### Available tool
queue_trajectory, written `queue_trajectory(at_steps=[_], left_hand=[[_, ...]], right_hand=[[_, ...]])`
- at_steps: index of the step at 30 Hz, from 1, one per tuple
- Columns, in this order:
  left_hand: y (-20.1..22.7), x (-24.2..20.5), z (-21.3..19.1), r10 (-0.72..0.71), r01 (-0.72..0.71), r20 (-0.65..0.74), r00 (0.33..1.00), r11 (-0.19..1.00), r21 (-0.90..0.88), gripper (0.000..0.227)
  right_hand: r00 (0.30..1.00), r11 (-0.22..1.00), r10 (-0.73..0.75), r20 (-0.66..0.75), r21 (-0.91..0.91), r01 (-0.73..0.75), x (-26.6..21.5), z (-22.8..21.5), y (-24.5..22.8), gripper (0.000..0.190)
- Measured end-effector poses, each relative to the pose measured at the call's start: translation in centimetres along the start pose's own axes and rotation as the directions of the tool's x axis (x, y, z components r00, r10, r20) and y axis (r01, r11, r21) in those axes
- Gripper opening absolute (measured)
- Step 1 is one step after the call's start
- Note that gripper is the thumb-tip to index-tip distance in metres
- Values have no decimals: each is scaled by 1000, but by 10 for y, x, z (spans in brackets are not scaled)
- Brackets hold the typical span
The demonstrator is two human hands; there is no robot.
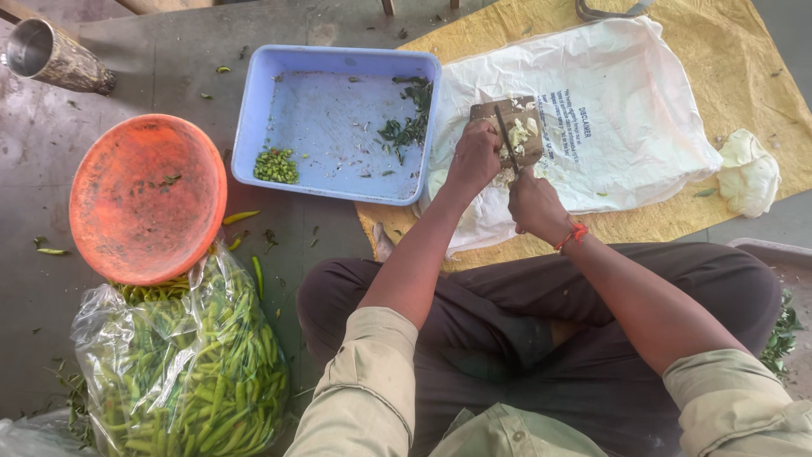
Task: The person cuts a cabbage on a wooden block using a knife.
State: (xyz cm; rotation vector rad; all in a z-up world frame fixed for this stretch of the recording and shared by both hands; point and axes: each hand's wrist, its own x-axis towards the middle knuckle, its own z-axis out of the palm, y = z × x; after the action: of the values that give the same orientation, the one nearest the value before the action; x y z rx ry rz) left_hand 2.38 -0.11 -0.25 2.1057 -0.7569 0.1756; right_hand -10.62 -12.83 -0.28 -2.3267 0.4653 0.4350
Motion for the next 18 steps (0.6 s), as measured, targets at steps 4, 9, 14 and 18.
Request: queue_trajectory(at_steps=[4,9,14,18], left_hand=[[-5,-7,10,-15,14,-10,1000,1000,-24,8],[6,-4,2,-17,18,-10,1000,1000,22,8],[28,-6,-4,-209,209,-1,978,978,-2,6],[49,4,-11,-400,404,79,913,914,-43,17]], right_hand=[[950,938,-221,-221,-316,145,12,31,4,35],[971,969,-232,-51,74,235,25,2,2,28],[992,986,-124,-20,109,125,-17,-56,-41,26],[996,975,0,-85,222,19,-49,-105,-82,26]])
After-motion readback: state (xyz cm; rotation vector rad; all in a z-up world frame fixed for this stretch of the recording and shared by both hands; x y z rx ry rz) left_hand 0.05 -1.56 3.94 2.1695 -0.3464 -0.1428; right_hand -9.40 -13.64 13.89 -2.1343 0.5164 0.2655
